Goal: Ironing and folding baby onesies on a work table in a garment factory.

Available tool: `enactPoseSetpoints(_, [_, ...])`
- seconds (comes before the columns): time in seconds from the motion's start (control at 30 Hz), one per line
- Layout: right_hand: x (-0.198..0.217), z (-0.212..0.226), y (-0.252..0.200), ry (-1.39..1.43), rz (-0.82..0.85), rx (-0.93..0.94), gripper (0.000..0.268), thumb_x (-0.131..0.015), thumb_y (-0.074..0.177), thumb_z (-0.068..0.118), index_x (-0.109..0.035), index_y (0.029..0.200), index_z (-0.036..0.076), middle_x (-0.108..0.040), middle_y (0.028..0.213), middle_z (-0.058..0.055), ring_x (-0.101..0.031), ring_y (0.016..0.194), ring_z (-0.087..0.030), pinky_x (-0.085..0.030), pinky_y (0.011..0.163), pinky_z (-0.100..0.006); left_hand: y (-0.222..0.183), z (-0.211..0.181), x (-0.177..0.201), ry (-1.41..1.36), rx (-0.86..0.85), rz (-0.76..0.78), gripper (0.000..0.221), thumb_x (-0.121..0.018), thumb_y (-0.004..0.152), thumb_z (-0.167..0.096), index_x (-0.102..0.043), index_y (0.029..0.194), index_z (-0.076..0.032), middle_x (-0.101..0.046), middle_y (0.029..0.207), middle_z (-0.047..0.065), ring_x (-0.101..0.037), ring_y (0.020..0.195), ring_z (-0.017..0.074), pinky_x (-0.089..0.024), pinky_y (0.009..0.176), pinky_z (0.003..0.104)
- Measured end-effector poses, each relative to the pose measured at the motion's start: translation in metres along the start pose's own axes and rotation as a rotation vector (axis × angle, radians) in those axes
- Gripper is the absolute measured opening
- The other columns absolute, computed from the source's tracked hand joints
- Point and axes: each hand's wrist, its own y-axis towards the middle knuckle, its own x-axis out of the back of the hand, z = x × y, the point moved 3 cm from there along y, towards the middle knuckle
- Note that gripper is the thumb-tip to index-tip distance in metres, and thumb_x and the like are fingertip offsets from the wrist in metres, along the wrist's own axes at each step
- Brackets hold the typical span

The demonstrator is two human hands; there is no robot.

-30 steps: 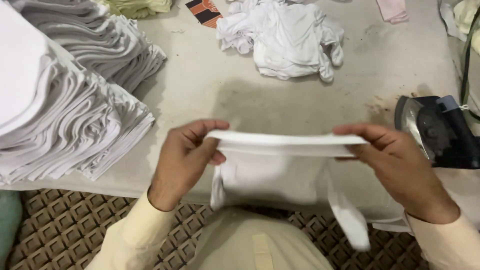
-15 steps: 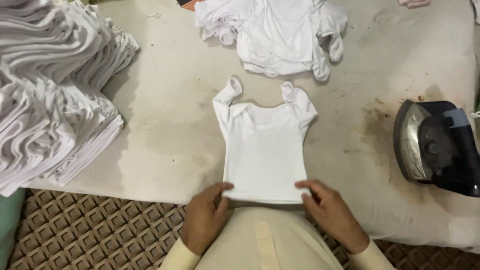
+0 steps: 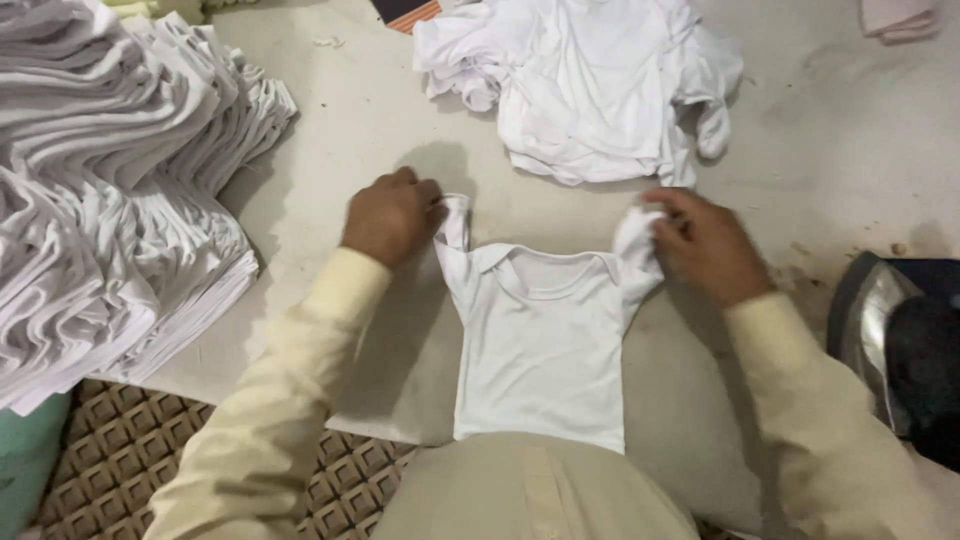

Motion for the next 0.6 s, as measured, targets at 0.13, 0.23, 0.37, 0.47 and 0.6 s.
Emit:
enactPoseSetpoints(0.13, [0.026,-0.092,-0.085,-0.18,-0.202,-0.291,0.045,-0.066,0.103,0.008,-0.064,0.148,0.011,-0.071,0.108,-0.023,-0.07,0.101,-0.04,-0.055,0.084,-0.051,-0.109,0.059,0.017,-0.214,0.322,0.163,0.039,-0.054,0.104,-0.046,-0.074,0.119,-0.016,-0.071,0.108,0.018,-0.069,0.107,0.0405,-0.056,0.086,0.054])
enactPoseSetpoints(0.23, [-0.011,-0.021,-0.101,-0.53,-0.305,-0.219,0.028,-0.07,0.111,0.024,-0.073,0.138,0.015,-0.065,0.117,-0.01,-0.073,0.102,-0.03,-0.059,0.082,-0.042,-0.15,0.053,-0.008,-0.793,0.549,0.137,0.044,-0.051,0.107,-0.047,-0.076,0.117,-0.012,-0.07,0.093,0.014,-0.063,0.087,0.0267,-0.052,0.074,0.043])
enactPoseSetpoints(0.37, [-0.092,0.102,-0.059,-0.307,-0.07,0.374,0.026,-0.057,0.102,0.018,-0.069,0.125,0.02,-0.065,0.097,-0.011,-0.069,0.087,-0.032,-0.056,0.077,-0.043,-0.149,0.051,-0.024,-0.561,0.403,-0.112,0.042,-0.08,0.091,-0.033,-0.072,0.12,-0.003,-0.064,0.113,0.02,-0.066,0.086,0.0353,-0.054,0.073,0.046])
enactPoseSetpoints(0.47, [-0.107,0.12,-0.027,-0.346,0.044,0.409,0.031,-0.048,0.108,0.025,-0.063,0.136,0.026,-0.064,0.086,-0.008,-0.069,0.075,-0.027,-0.056,0.069,-0.04,-0.152,0.065,-0.025,-0.718,0.544,-0.314,0.027,-0.08,0.095,-0.032,-0.079,0.1,-0.005,-0.069,0.091,0.014,-0.064,0.071,0.0248,-0.051,0.064,0.037])
enactPoseSetpoints(0.6, [-0.113,0.126,-0.01,-0.41,0.177,0.352,0.039,-0.039,0.111,0.042,-0.055,0.142,0.026,-0.066,0.088,-0.01,-0.071,0.076,-0.029,-0.059,0.07,-0.042,-0.153,0.07,-0.04,-1.004,0.72,-0.263,0.024,-0.081,0.094,-0.03,-0.081,0.1,-0.006,-0.073,0.076,0.013,-0.062,0.059,0.0158,-0.05,0.055,0.03])
